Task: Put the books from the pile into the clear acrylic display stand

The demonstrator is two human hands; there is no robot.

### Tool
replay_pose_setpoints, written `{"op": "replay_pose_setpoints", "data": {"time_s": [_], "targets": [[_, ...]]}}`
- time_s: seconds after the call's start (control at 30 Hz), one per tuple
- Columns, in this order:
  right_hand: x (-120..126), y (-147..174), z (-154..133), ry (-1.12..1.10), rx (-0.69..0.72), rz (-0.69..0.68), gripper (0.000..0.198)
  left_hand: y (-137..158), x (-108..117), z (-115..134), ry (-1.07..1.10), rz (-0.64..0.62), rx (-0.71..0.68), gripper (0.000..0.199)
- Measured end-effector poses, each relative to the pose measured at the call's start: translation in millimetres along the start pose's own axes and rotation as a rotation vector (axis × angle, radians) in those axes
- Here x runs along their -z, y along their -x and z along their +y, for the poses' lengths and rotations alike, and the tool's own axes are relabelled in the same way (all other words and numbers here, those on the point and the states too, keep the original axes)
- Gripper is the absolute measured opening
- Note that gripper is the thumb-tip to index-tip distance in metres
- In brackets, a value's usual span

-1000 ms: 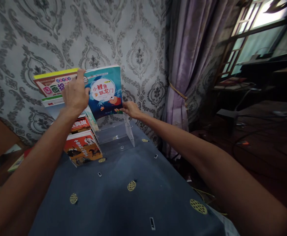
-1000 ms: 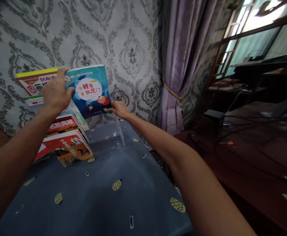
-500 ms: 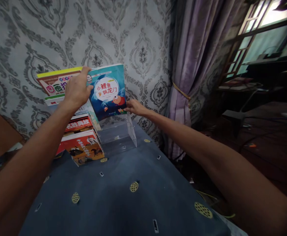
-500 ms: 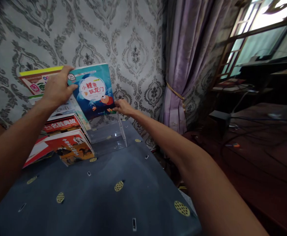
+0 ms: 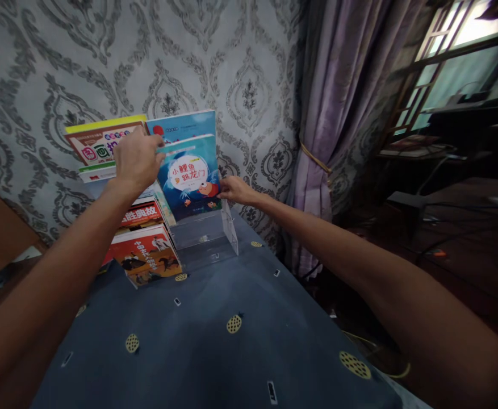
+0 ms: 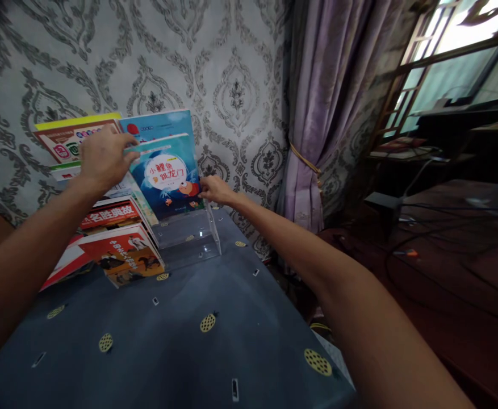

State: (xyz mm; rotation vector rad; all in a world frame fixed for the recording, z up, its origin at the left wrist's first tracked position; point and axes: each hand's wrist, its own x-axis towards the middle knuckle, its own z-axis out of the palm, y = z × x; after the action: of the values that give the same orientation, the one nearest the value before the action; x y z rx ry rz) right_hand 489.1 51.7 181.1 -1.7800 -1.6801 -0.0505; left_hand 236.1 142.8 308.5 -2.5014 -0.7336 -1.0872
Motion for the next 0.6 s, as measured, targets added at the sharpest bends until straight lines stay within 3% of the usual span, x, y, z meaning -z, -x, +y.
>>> {"op": "replay_pose_setpoints", "data": {"time_s": [0.13, 0.33, 0.6], "targets": [[-4, 5, 1, -0.109, -0.01, 0.071, 0.007, 3, 0, 8, -0.084, -0.045, -0.115, 0.031], [-3, -3, 0, -0.356, -0.038, 0.199, 0.016, 3, -1, 8, -0.253, -0.04, -0.163, 0.027], [0, -5, -6, -0.318, -0.034, 0.287, 0.014, -2, -10, -2, -0.285, 0.027, -0.227, 0.027]]}}
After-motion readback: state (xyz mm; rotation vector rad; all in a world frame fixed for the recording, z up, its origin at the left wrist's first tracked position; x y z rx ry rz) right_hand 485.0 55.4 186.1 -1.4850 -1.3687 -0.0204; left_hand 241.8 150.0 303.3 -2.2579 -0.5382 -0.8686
